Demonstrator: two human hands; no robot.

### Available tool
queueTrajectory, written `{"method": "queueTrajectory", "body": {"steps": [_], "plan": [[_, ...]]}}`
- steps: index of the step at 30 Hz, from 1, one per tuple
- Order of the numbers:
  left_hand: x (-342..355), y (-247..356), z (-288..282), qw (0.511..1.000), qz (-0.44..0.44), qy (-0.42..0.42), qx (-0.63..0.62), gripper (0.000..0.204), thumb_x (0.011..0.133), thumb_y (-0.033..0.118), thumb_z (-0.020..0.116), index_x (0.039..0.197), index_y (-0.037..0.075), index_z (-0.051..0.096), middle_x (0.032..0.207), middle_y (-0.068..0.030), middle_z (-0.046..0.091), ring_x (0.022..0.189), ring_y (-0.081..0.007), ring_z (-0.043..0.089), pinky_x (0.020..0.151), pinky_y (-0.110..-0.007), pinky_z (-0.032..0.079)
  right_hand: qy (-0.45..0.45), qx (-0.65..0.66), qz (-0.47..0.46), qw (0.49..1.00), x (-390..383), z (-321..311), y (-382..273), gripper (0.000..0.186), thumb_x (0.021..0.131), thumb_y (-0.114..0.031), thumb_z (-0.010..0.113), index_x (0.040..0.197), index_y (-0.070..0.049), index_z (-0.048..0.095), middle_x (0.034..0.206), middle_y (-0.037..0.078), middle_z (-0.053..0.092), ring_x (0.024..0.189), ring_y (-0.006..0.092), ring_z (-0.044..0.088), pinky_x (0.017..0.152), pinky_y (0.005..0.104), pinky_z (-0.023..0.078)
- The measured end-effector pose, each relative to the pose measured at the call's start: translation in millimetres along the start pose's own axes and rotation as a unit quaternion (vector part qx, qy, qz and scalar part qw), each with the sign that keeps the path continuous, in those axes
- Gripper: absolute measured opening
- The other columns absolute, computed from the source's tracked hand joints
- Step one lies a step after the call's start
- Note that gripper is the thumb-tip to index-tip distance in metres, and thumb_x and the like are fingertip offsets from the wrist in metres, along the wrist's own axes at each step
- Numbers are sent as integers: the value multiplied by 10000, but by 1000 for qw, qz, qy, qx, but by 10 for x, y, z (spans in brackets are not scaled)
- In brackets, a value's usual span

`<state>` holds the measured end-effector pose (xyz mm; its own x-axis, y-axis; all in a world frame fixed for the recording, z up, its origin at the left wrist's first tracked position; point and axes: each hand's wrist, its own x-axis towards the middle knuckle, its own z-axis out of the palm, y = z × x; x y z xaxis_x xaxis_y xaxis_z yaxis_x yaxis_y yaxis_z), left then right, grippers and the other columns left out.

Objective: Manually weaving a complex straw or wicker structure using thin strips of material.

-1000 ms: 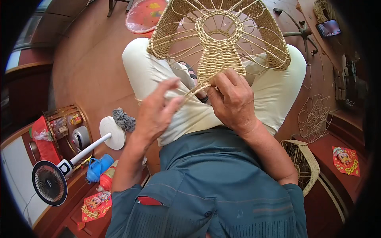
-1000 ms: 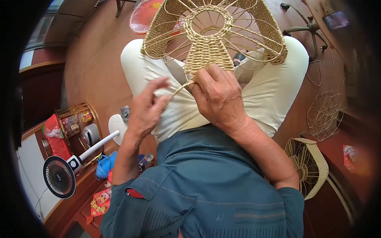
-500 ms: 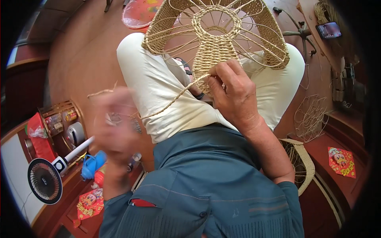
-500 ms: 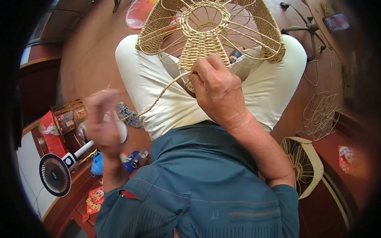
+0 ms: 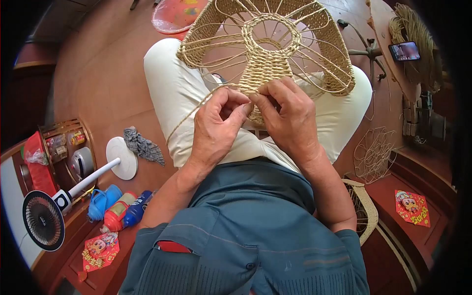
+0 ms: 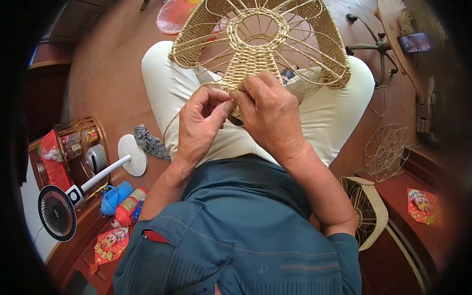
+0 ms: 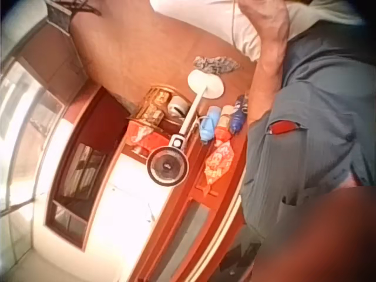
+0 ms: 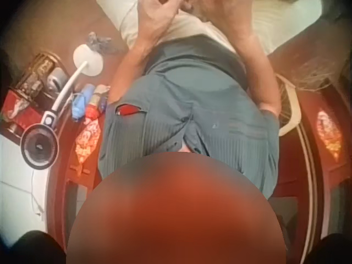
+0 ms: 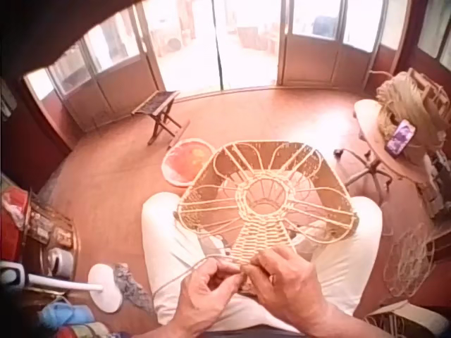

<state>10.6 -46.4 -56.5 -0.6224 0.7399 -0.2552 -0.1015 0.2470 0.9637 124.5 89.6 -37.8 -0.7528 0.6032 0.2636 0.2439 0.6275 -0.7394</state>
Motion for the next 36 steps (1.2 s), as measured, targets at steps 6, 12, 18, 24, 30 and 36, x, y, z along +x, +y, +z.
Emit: {"method": "queueTrajectory", "body": {"steps": [6, 12, 18, 24, 30, 36], "plan": [[-35, -177, 39, 880, 349, 65, 317, 205, 951, -18, 754, 1153, 10, 725, 854, -85, 675, 719, -234, 664, 661, -370, 542, -8, -7, 10, 1000, 63, 37, -7, 153, 927, -119, 798, 894, -45, 669, 839, 129, 649, 751, 348, 689, 673, 455, 557], [-152, -198, -29, 816, 379, 39, 435, 423, 933, 6, 769, 1351, 37, 712, 840, -89, 613, 706, -279, 626, 626, -421, 517, -8, -2, 20, 1000, 85, 49, -25, 141, 921, -107, 802, 916, -39, 678, 849, 134, 684, 717, 330, 693, 661, 430, 563], [-200, -150, -55, 818, 365, 21, 445, 442, 939, 22, 764, 1377, 26, 703, 828, -91, 604, 689, -263, 616, 617, -403, 514, 110, 147, 101, 978, -82, -308, 82, 60, 1016, -54, 771, 1039, -10, 738, 874, 15, 703, 730, 65, 655, 646, 248, 523], [-192, -74, -69, 808, 357, 15, 468, 382, 964, 41, 738, 1345, 27, 706, 835, -94, 620, 705, -265, 634, 624, -398, 523, 77, 240, 285, 925, -413, -487, 304, 238, 1071, -135, 720, 1259, -2, 659, 1049, 29, 707, 922, 85, 679, 826, 249, 567], [-59, 0, -77, 885, 294, -30, 359, 163, 1032, 54, 662, 1191, 21, 672, 870, -139, 673, 754, -343, 685, 687, -432, 547, -20, 371, 347, 861, -487, -306, 295, 494, 1067, -256, 713, 1444, 27, 566, 1230, 87, 701, 1070, 134, 694, 913, 296, 585], [-1, 91, -117, 952, 112, -110, 263, 90, 1094, 98, 622, 1136, 19, 629, 848, -163, 657, 741, -338, 674, 703, -425, 531, -99, 506, 365, 775, -300, -34, 209, 477, 1008, -232, 752, 1393, 11, 611, 1155, 66, 761, 1000, 130, 728, 861, 298, 581]]}}
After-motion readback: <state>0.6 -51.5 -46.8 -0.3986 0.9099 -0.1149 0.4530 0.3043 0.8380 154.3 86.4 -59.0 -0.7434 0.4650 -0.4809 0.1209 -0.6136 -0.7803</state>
